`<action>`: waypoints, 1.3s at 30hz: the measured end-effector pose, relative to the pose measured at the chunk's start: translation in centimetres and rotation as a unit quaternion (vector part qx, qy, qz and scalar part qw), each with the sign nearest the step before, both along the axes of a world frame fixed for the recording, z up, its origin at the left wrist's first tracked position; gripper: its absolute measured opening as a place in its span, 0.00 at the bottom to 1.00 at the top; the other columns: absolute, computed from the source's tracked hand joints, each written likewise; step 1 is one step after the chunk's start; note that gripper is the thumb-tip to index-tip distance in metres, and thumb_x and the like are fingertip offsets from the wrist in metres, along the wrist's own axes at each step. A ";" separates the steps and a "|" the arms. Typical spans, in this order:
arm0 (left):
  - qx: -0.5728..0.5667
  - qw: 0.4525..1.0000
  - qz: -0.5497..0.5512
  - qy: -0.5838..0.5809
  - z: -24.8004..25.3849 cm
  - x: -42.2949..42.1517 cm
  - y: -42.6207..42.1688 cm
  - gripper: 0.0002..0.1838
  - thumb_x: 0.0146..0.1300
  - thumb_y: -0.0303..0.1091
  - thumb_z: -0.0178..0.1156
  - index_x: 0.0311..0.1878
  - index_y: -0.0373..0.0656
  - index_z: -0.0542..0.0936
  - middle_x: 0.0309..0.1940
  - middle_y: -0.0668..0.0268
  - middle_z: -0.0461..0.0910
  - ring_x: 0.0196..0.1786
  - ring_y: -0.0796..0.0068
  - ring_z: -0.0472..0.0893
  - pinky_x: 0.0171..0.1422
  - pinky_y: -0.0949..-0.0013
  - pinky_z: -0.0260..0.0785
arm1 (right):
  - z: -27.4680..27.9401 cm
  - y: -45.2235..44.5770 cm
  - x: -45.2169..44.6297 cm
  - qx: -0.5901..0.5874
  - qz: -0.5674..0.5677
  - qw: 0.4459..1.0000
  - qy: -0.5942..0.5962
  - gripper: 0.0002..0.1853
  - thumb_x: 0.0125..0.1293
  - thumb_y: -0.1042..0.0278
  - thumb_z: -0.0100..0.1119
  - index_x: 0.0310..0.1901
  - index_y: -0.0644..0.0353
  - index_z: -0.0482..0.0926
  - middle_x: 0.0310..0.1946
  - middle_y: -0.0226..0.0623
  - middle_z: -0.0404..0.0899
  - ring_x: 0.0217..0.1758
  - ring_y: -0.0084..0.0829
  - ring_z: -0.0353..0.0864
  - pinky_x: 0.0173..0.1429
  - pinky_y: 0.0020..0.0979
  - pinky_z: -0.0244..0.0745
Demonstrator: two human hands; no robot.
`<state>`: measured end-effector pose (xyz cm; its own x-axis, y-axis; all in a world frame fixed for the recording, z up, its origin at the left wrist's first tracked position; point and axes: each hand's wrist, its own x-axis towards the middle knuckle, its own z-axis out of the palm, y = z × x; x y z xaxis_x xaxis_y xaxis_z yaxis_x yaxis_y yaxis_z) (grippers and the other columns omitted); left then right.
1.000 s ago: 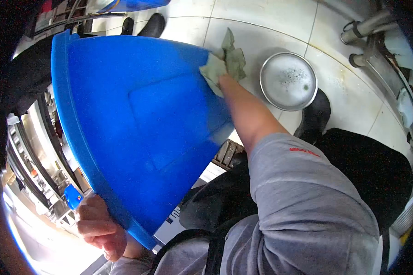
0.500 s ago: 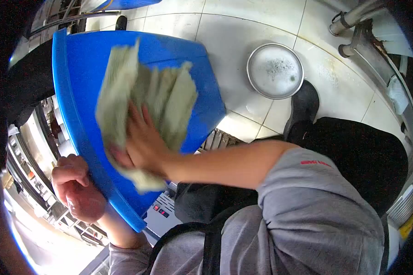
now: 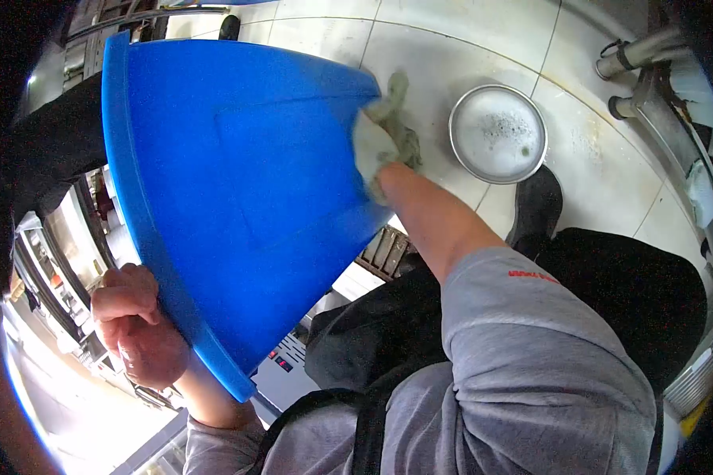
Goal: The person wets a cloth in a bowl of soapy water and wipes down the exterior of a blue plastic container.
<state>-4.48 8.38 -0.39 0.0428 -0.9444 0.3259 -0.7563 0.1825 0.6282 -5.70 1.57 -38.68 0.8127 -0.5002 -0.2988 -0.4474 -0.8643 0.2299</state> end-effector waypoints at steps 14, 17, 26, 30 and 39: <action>-0.011 0.999 0.041 -0.019 -0.1 -0.3 0.2 0.25 0.58 0.58 0.56 0.25 0.42 0.73 0.17 0.72 0.61 0.21 0.81 0.59 0.27 0.74 0.48 | 11.2 22.3 -5.5 0.590 -0.232 0.610 -0.476 0.22 0.64 0.57 0.45 0.57 0.59 0.66 0.54 0.45 0.71 0.60 0.45 0.69 0.63 0.41 0.63; -0.002 0.998 0.045 -0.036 -0.1 -0.5 0.1 0.25 0.58 0.58 0.55 0.25 0.41 0.73 0.17 0.72 0.61 0.21 0.81 0.58 0.28 0.74 0.48 | 8.5 18.6 -4.1 0.603 -0.331 0.484 -0.541 0.22 0.63 0.58 0.46 0.56 0.59 0.67 0.54 0.46 0.71 0.61 0.45 0.68 0.64 0.41 0.63; 0.016 0.997 -0.070 0.001 0.0 1.6 0.5 0.17 0.66 0.44 0.43 0.29 0.39 0.66 0.21 0.68 0.57 0.26 0.76 0.57 0.33 0.68 0.49 | -7.4 11.4 0.3 0.640 -0.573 0.172 -0.482 0.22 0.61 0.58 0.49 0.55 0.60 0.68 0.54 0.47 0.71 0.61 0.47 0.67 0.65 0.42 0.61; -0.014 0.999 -0.032 -0.010 -0.3 0.8 -0.2 0.22 0.65 0.51 0.48 0.27 0.41 0.69 0.18 0.71 0.59 0.20 0.82 0.56 0.27 0.73 0.47 | -1.3 11.9 0.6 0.639 -0.555 0.123 -0.519 0.22 0.60 0.58 0.51 0.54 0.60 0.69 0.54 0.48 0.71 0.62 0.48 0.67 0.66 0.43 0.60; 0.031 0.999 0.010 0.044 0.8 1.3 -0.3 0.33 0.67 0.54 0.32 0.32 0.31 0.77 0.21 0.63 0.73 0.21 0.81 0.59 0.27 0.74 0.49 | 20.7 17.5 -2.8 0.531 -0.358 0.384 -0.665 0.22 0.58 0.59 0.54 0.53 0.60 0.70 0.54 0.49 0.70 0.63 0.50 0.66 0.67 0.44 0.58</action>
<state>-3.20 8.09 0.40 0.0869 -0.9616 0.2602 -0.7010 0.1266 0.7018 -8.47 19.02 -17.97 0.3672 -0.9078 -0.2027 0.2306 0.2999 -0.9257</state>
